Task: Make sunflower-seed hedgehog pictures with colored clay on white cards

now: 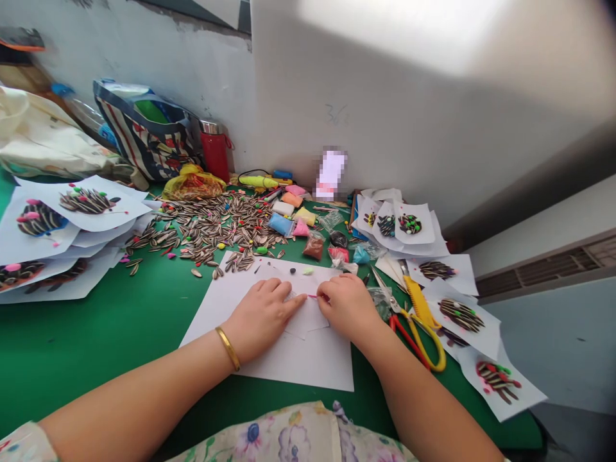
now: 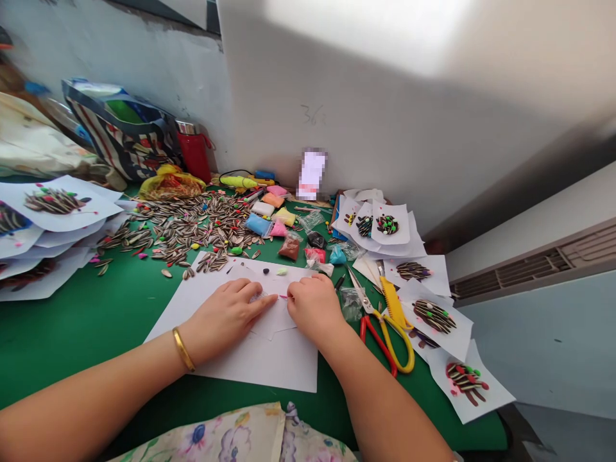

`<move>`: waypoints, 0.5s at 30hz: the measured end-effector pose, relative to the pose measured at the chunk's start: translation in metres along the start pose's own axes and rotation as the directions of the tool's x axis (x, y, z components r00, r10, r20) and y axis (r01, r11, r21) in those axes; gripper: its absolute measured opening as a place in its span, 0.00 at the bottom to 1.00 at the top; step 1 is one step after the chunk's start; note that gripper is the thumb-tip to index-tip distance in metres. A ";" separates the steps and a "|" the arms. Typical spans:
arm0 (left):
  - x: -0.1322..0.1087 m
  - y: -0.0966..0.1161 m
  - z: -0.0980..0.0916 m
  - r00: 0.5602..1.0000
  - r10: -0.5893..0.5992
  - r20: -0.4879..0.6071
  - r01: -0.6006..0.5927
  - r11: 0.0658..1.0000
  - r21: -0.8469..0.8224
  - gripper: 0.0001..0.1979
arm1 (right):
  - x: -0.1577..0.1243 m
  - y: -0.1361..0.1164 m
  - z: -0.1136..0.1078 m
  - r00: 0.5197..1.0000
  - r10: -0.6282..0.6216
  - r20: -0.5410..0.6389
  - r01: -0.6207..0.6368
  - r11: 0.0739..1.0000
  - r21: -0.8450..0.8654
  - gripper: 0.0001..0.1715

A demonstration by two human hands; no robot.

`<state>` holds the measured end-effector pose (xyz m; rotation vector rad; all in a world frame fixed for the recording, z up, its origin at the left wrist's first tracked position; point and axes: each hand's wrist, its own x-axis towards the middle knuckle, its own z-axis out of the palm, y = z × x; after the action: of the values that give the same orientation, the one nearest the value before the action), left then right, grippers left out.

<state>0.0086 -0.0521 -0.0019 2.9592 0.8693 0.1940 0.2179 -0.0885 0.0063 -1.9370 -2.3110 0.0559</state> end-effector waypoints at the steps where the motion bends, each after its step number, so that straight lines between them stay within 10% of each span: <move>1: 0.000 0.000 0.000 1.000 0.001 0.002 -0.001 1.000 0.000 0.19 | 0.000 -0.001 0.001 1.000 0.003 0.001 -0.003 1.000 -0.008 0.10; 15: -0.001 0.005 0.000 1.000 -0.003 0.002 0.003 0.999 0.032 0.19 | 0.000 -0.011 0.002 0.996 0.032 0.088 -0.033 0.999 0.014 0.10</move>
<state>0.0110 -0.0568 -0.0019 2.9870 0.8848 0.1789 0.2073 -0.0905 0.0054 -2.0031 -2.3255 0.1648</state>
